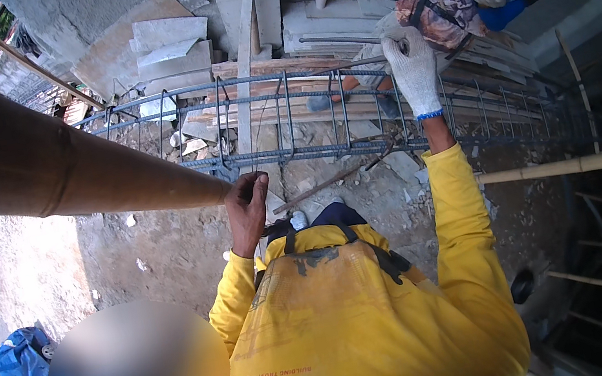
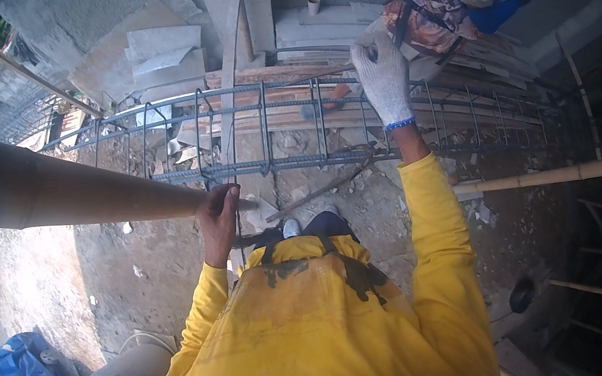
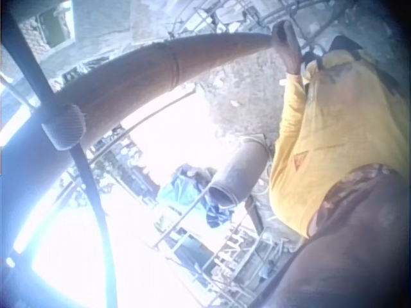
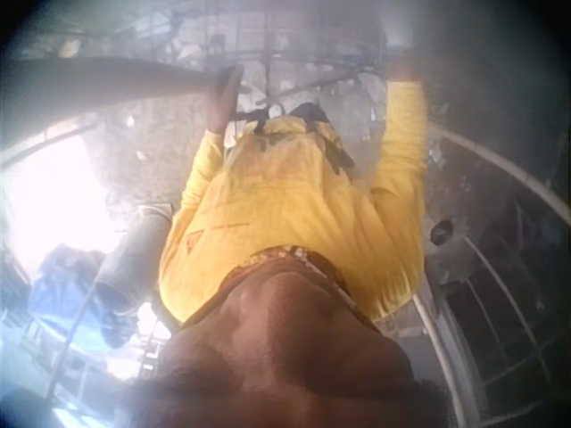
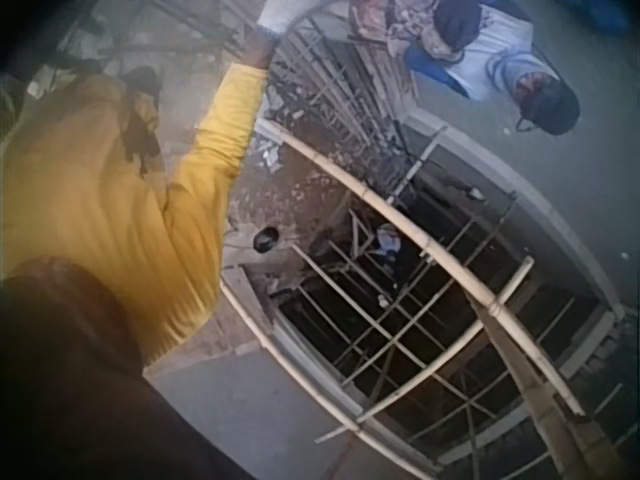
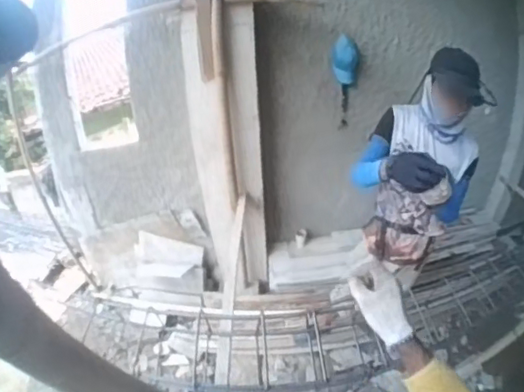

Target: The person uses pliers to twist and secure wire ties around the intersections of a steel rebar cage. They repeatedly position the wire, wrap it around the bars, and twist it tight to fasten the structure.

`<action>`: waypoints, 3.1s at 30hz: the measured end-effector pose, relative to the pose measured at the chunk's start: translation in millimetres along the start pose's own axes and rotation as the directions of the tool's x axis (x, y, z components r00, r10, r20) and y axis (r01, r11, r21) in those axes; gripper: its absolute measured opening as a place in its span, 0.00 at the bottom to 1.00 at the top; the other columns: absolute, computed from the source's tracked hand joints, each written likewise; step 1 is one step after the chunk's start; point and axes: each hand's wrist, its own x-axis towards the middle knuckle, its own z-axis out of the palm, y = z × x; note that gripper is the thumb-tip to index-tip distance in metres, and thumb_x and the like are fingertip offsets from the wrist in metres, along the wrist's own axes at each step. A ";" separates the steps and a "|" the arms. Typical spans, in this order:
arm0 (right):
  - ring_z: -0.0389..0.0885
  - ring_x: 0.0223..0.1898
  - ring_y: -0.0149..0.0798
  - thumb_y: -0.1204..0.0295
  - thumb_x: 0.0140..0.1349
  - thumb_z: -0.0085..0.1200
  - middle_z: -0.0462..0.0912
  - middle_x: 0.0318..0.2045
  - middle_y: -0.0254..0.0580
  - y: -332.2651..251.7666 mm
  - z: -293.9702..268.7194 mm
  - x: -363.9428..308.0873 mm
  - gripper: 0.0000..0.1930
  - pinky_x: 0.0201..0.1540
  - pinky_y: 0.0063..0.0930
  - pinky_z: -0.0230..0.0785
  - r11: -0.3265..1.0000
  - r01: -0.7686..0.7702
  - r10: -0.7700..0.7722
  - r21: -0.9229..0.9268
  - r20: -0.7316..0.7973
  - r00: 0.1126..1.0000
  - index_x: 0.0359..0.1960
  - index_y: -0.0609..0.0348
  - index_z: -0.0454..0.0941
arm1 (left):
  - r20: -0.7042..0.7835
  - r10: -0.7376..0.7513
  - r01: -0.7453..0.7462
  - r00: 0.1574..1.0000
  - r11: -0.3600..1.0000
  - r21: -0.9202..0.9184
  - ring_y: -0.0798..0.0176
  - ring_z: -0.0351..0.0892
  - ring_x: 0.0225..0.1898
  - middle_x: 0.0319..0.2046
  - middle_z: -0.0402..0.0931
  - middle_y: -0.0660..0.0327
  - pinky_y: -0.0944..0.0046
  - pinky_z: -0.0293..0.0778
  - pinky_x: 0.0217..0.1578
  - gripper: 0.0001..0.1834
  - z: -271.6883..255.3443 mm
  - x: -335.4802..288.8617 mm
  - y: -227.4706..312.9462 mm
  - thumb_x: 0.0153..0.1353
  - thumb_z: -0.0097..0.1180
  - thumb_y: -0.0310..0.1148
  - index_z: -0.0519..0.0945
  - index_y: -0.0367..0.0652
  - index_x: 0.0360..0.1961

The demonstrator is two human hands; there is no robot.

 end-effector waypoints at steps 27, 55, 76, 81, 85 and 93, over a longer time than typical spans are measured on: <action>0.86 0.53 0.63 0.62 0.62 0.63 0.87 0.46 0.65 114.9 91.8 -12.4 0.20 0.57 0.50 0.78 0.962 -0.139 0.232 -0.237 0.429 0.873 0.50 0.64 0.84 | 0.135 0.084 -0.125 0.987 0.936 0.328 0.60 0.84 0.26 0.23 0.85 0.51 0.56 0.78 0.31 0.19 48.0 144.9 -50.8 0.61 0.66 0.40 0.87 0.29 0.30; 0.88 0.43 0.52 0.57 0.58 0.69 0.89 0.37 0.53 -44.6 171.9 -155.5 0.17 0.51 0.45 0.77 0.934 -0.356 0.232 0.018 0.729 0.645 0.40 0.58 0.90 | 0.074 0.250 -0.250 0.965 0.968 -0.013 0.68 0.73 0.29 0.30 0.77 0.63 0.64 0.73 0.35 0.19 7.1 39.3 18.4 0.78 0.52 0.33 0.80 0.35 0.63; 0.89 0.40 0.52 0.62 0.60 0.70 0.88 0.35 0.48 -63.0 157.3 -165.8 0.32 0.48 0.44 0.78 0.926 -0.372 0.258 0.063 0.613 0.746 0.67 0.49 0.76 | 0.301 -0.145 0.005 0.943 0.907 0.422 0.49 0.81 0.23 0.25 0.81 0.44 0.50 0.75 0.30 0.18 -88.4 -51.0 -72.2 0.64 0.49 0.22 0.82 0.31 0.54; 0.88 0.40 0.50 0.64 0.63 0.69 0.89 0.38 0.48 -63.7 153.8 -169.5 0.42 0.51 0.44 0.79 0.939 -0.341 0.226 0.050 0.657 0.719 0.80 0.39 0.66 | 0.146 -0.018 -0.007 0.989 0.986 0.167 0.69 0.71 0.20 0.21 0.75 0.61 0.63 0.68 0.23 0.18 -31.2 -17.7 -118.5 0.69 0.47 0.24 0.80 0.33 0.57; 0.87 0.38 0.45 0.68 0.64 0.67 0.89 0.37 0.47 -63.0 153.0 -168.1 0.41 0.50 0.41 0.79 0.952 -0.281 0.137 0.124 0.648 0.749 0.80 0.39 0.66 | 0.204 -0.268 0.325 0.942 0.880 -0.345 0.74 0.68 0.21 0.24 0.74 0.66 0.71 0.62 0.22 0.19 -10.2 9.3 -119.5 0.72 0.46 0.26 0.77 0.38 0.61; 0.87 0.50 0.55 0.63 0.64 0.64 0.88 0.48 0.56 -53.4 156.5 -167.7 0.36 0.58 0.46 0.78 0.948 -0.312 0.173 0.064 0.718 0.674 0.77 0.40 0.71 | 0.255 -0.249 0.349 0.934 0.791 -0.503 0.70 0.76 0.30 0.33 0.77 0.65 0.70 0.71 0.31 0.16 14.4 34.2 -122.8 0.73 0.53 0.26 0.79 0.39 0.60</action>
